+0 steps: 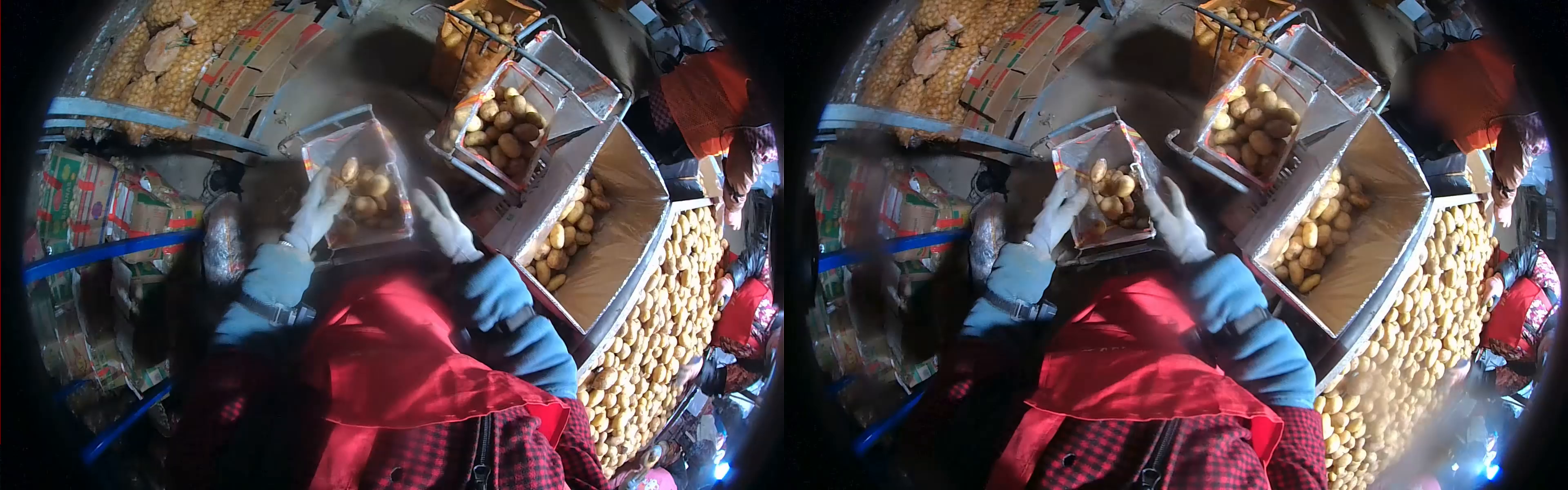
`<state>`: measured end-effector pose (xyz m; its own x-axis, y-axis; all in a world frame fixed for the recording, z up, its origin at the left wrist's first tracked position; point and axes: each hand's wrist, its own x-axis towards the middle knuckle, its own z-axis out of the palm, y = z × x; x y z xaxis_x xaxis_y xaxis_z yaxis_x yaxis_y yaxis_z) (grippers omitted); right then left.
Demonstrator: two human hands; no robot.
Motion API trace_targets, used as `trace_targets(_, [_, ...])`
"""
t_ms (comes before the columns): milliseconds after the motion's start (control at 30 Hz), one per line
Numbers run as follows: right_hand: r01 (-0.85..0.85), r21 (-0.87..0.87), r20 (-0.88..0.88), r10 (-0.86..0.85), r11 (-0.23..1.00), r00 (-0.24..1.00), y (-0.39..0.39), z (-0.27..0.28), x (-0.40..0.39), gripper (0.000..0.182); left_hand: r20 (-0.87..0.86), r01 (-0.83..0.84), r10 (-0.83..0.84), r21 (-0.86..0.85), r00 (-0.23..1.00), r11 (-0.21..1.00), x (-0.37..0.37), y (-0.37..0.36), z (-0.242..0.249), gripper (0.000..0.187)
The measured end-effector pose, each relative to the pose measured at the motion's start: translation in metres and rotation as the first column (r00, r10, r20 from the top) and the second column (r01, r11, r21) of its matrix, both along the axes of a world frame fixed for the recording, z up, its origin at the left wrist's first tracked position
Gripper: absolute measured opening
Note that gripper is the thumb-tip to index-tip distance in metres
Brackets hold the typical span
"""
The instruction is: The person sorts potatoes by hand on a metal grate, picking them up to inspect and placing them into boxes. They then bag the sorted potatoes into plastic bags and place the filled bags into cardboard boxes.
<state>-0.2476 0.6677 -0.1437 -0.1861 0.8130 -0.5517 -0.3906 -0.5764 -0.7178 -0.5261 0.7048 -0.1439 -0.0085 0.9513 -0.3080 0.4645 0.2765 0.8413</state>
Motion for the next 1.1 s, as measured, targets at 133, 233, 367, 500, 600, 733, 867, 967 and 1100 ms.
trace_targets(133, [0.173, -0.14, -0.142, -0.193, 0.975, 0.971, -0.043, 0.052, 0.061, 0.065, 0.151, -0.174, 0.178, -0.042, 0.972, 0.984, 0.009, 0.003, -0.006, 0.056])
trace_targets(233, [0.361, -0.15, -0.116, -0.379, 0.92, 0.918, -0.08, 0.069, 0.084, 0.055, 0.193, -0.167, 0.151, 0.072, 0.97, 0.983, 0.034, 0.014, -0.026, 0.047])
trace_targets(367, [0.478, -0.251, -0.138, -0.519, 0.842, 0.843, -0.129, 0.098, 0.1, 0.042, 0.361, 0.072, -0.143, 0.204, 0.922, 0.976, 0.112, 0.029, 0.002, 0.045])
trace_targets(500, [0.642, -0.17, -0.142, -0.664, 0.747, 0.734, -0.188, 0.122, 0.116, 0.046, 0.425, 0.33, -0.401, 0.232, 0.812, 0.915, 0.193, 0.037, 0.004, 0.048])
trace_targets(600, [0.788, -0.085, -0.141, -0.791, 0.609, 0.596, -0.24, 0.135, 0.133, 0.044, 0.306, 0.536, -0.672, 0.424, 0.674, 0.73, 0.268, 0.002, 0.033, 0.044])
trace_targets(733, [0.941, -0.05, -0.165, -0.932, 0.334, 0.323, -0.317, 0.154, 0.143, 0.038, 0.096, 0.693, -0.858, 0.546, 0.505, 0.47, 0.346, -0.059, 0.072, 0.039])
trace_targets(867, [0.974, -0.217, -0.353, -0.925, -0.064, -0.139, -0.391, 0.163, 0.132, 0.032, -0.01, 0.806, -0.966, 0.553, 0.258, 0.21, 0.396, -0.129, 0.104, 0.046])
trace_targets(967, [0.985, -0.076, -0.156, -0.974, -0.155, -0.165, -0.44, 0.143, 0.114, 0.044, -0.168, 0.754, -0.982, 0.655, 0.089, -0.044, 0.429, -0.174, 0.113, 0.052])
trace_targets(1100, [0.992, 0.008, -0.155, -0.98, -0.128, -0.125, -0.481, 0.119, 0.102, 0.056, -0.526, 0.759, -0.849, 0.534, -0.047, -0.373, 0.469, -0.219, 0.121, 0.074])
